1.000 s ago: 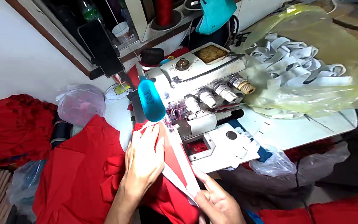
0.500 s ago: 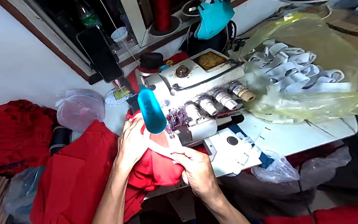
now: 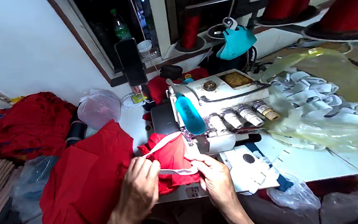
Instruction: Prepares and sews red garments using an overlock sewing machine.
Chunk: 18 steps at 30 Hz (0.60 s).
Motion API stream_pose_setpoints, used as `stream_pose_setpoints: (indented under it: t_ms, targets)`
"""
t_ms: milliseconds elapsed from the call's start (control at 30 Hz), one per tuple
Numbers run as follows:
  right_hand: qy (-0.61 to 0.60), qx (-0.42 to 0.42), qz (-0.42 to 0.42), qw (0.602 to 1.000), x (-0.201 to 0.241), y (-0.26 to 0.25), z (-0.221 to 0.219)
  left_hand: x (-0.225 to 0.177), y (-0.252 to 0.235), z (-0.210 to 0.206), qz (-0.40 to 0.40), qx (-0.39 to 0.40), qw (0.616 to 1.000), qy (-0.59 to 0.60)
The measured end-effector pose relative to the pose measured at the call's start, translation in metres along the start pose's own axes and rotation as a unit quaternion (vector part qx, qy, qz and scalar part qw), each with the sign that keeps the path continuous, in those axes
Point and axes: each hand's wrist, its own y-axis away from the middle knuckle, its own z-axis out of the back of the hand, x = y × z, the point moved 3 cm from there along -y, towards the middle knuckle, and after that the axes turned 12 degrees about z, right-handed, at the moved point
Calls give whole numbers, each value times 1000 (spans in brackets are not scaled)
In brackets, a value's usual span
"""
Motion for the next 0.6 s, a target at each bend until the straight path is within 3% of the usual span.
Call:
stream_pose_setpoints:
  t_ms: [233,467,533,600]
  targets:
    - [-84,-1,6,996,-4,43,10,-59,21,-2,-57,15,998,31]
    - [-80,-29,21,996,-19,54,13,-81,19,-7,-71,31,997,29]
    - [-72,-36,-12,997,-11,61,6,-86,12,-5,-59,66,995,49]
    - [-68,2,-77,995,3,70,-2,-94,4,-4,-70,156,976,138]
